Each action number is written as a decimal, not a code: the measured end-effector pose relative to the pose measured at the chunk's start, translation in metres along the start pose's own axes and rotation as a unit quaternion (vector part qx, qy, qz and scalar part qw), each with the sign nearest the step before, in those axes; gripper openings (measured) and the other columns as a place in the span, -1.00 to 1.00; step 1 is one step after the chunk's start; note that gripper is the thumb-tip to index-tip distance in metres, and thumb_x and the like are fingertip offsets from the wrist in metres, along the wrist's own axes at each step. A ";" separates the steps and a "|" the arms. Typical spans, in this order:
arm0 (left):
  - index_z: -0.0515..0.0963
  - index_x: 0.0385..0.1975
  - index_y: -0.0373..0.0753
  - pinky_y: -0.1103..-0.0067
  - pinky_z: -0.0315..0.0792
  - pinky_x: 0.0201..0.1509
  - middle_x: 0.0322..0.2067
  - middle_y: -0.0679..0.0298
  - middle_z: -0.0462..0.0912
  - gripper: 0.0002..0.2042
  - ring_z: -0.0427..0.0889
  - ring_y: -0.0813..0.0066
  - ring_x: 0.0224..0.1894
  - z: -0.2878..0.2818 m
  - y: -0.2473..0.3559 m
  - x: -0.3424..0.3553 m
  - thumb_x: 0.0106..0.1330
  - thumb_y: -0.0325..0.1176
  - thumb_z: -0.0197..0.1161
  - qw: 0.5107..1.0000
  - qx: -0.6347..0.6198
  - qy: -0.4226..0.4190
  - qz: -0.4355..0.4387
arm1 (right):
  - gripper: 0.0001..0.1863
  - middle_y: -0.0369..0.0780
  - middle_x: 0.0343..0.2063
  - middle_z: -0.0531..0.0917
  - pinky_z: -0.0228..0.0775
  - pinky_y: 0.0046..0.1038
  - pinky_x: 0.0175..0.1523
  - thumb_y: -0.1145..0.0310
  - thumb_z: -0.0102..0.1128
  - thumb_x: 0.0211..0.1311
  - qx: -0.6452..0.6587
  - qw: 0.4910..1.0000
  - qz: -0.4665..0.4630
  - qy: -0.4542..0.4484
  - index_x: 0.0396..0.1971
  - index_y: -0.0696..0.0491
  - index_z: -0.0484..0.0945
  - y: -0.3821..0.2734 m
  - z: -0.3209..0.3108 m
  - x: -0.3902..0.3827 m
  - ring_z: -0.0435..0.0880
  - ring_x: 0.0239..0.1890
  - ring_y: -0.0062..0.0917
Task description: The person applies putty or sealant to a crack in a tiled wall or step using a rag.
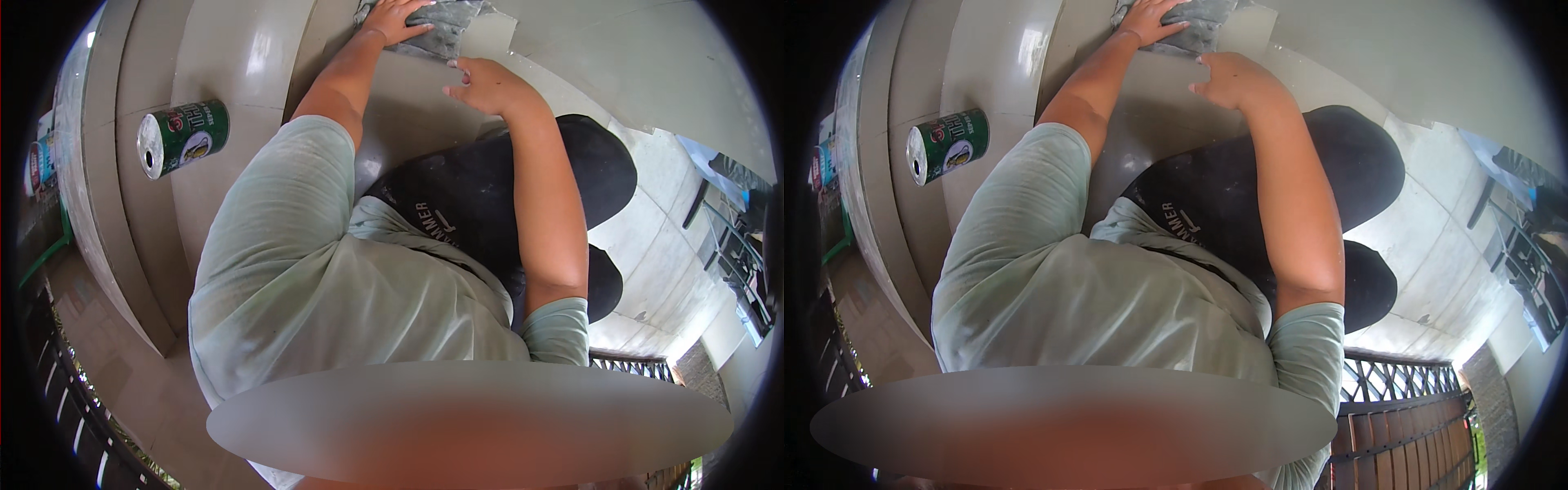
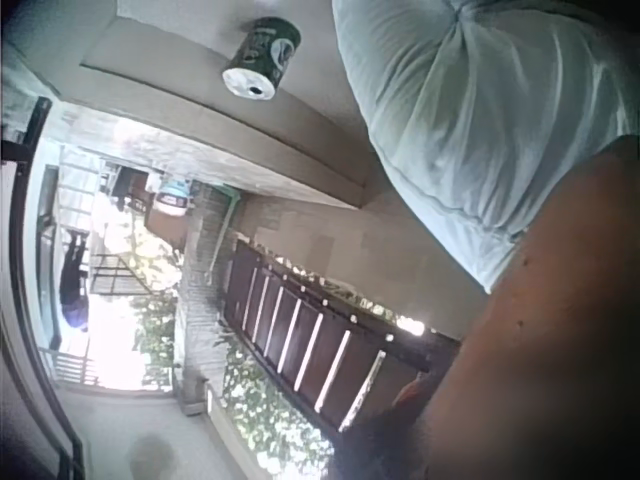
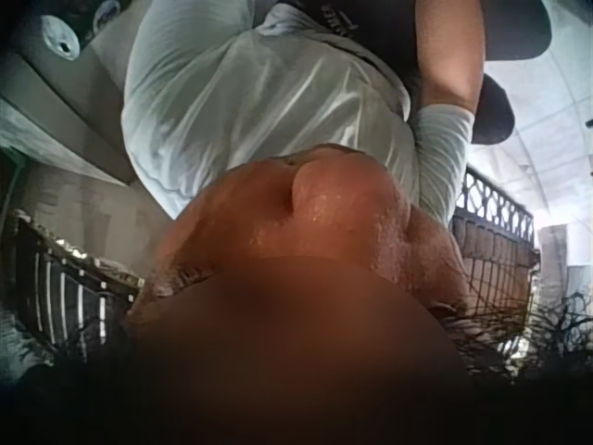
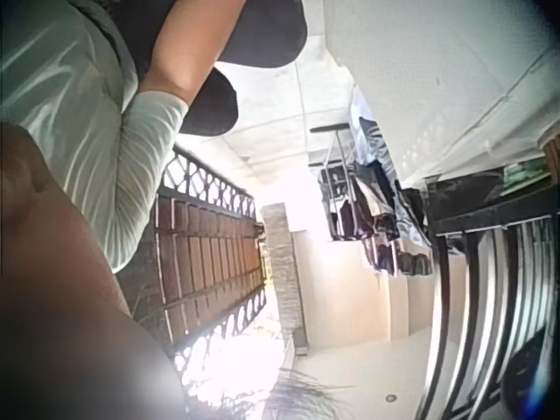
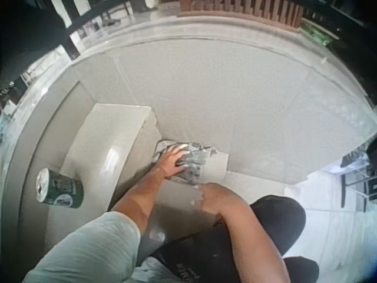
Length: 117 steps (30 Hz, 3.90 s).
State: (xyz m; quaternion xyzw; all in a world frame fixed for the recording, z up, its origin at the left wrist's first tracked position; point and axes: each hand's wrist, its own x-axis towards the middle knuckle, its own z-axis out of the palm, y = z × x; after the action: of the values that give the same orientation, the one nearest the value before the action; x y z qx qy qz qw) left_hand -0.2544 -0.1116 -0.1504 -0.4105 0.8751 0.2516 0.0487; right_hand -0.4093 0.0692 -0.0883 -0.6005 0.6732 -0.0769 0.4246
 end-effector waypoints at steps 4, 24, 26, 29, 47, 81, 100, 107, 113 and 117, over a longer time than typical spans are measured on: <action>0.40 0.27 -0.03 0.38 0.10 0.49 0.40 0.23 0.22 -0.44 0.15 0.18 0.43 0.017 0.003 0.017 0.26 -0.15 0.36 0.997 -0.018 0.057 0.046 | -0.35 0.00 -0.09 0.64 0.46 -0.29 0.05 0.08 0.32 0.18 -0.008 1.000 -0.021 0.015 0.22 0.07 0.45 0.001 -0.003 -0.003 0.63 -0.04 -0.20; 0.55 -0.16 -0.23 0.24 0.44 0.09 -0.14 0.08 0.59 -0.57 0.54 0.00 -0.03 0.053 -0.033 0.051 0.09 -0.09 0.47 0.913 0.029 0.368 0.173 | -0.53 -0.11 -0.05 0.68 0.50 -0.14 0.07 0.03 0.30 0.15 -0.089 0.996 0.004 -0.032 -0.05 0.04 0.63 -0.029 -0.014 -0.009 0.64 0.05 -0.20; 0.55 -0.15 -0.24 0.24 0.44 0.09 -0.13 0.06 0.59 -0.56 0.55 -0.02 -0.03 0.053 -0.034 0.053 0.08 -0.10 0.47 0.907 0.017 0.378 0.186 | -0.53 -0.11 -0.05 0.68 0.50 -0.14 0.07 0.03 0.29 0.15 -0.095 0.995 0.004 -0.033 -0.05 0.04 0.63 -0.029 -0.013 -0.009 0.64 0.05 -0.20; 0.54 -0.14 -0.26 0.25 0.45 0.09 -0.12 0.04 0.59 -0.55 0.56 -0.03 -0.03 0.052 -0.040 0.049 0.08 -0.09 0.47 0.914 0.009 0.371 0.166 | -0.53 -0.09 -0.05 0.67 0.49 -0.15 0.08 0.03 0.30 0.15 -0.093 0.995 -0.003 -0.037 -0.05 0.05 0.63 -0.032 -0.011 -0.009 0.64 0.06 -0.19; 0.50 -0.01 -0.20 0.22 0.36 0.15 0.01 0.06 0.49 -0.49 0.45 0.00 0.09 0.096 -0.001 -0.007 0.08 -0.07 0.37 0.946 0.031 0.305 0.104 | -0.32 0.07 0.07 0.58 0.38 -0.24 0.23 0.02 0.30 0.15 -0.056 0.996 -0.061 -0.014 0.18 0.14 0.46 0.000 -0.006 0.005 0.54 0.14 -0.06; 0.34 0.26 -0.10 0.17 0.05 0.43 0.37 0.06 0.19 -0.20 0.14 0.01 0.41 0.114 0.004 0.003 -0.01 0.09 0.41 0.922 0.040 0.071 0.379 | -0.36 -0.03 -0.17 0.66 0.45 -0.28 0.01 0.11 0.32 0.15 -0.031 0.998 0.002 0.058 0.18 0.14 0.46 -0.002 0.005 -0.055 0.65 -0.10 -0.19; 0.28 0.33 -0.09 0.20 0.00 0.50 0.44 0.06 0.09 -0.33 0.00 0.04 0.49 0.091 0.034 0.050 0.24 0.02 0.26 0.946 0.083 -0.051 0.310 | -0.38 -0.05 -0.27 0.65 0.45 -0.30 -0.05 0.03 0.29 0.17 0.037 0.997 0.070 -0.002 0.14 0.12 0.50 0.022 0.001 -0.067 0.64 -0.20 -0.24; 0.22 0.39 -0.05 0.15 -0.06 0.49 0.46 0.04 0.01 -0.07 -0.01 0.04 0.50 0.130 0.047 -0.066 -0.04 0.10 0.44 0.966 0.031 0.070 0.248 | -0.40 -0.11 -0.34 0.63 0.42 -0.33 -0.14 0.00 0.28 0.19 0.003 0.999 0.040 0.028 0.14 0.06 0.51 0.039 -0.019 -0.049 0.61 -0.28 -0.34; 0.11 0.44 -0.07 0.13 -0.25 0.52 0.50 0.01 -0.18 0.16 -0.24 0.01 0.54 0.135 0.041 -0.113 -0.24 0.22 0.52 0.967 -0.007 -0.008 0.255 | -0.44 -0.26 -0.48 0.51 0.35 -0.44 -0.25 0.03 0.27 0.23 0.015 0.998 0.038 0.038 0.14 0.05 0.53 0.026 -0.008 -0.059 0.46 -0.41 -0.51; 0.17 0.42 -0.03 0.13 -0.04 0.48 0.46 0.03 0.01 0.01 -0.03 0.03 0.50 0.120 0.018 -0.090 -0.12 0.07 0.51 0.962 0.024 0.002 0.274 | -0.45 -0.32 -0.54 0.44 0.29 -0.48 -0.30 0.04 0.28 0.23 0.007 0.999 0.024 0.032 0.13 0.04 0.53 0.024 -0.003 -0.059 0.39 -0.47 -0.57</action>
State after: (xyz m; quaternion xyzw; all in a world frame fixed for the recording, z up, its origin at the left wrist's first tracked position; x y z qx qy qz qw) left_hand -0.2235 0.0185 -0.2213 -0.1547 0.9600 0.2331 -0.0139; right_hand -0.4336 0.1257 -0.0731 -0.5781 0.7001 -0.0904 0.4092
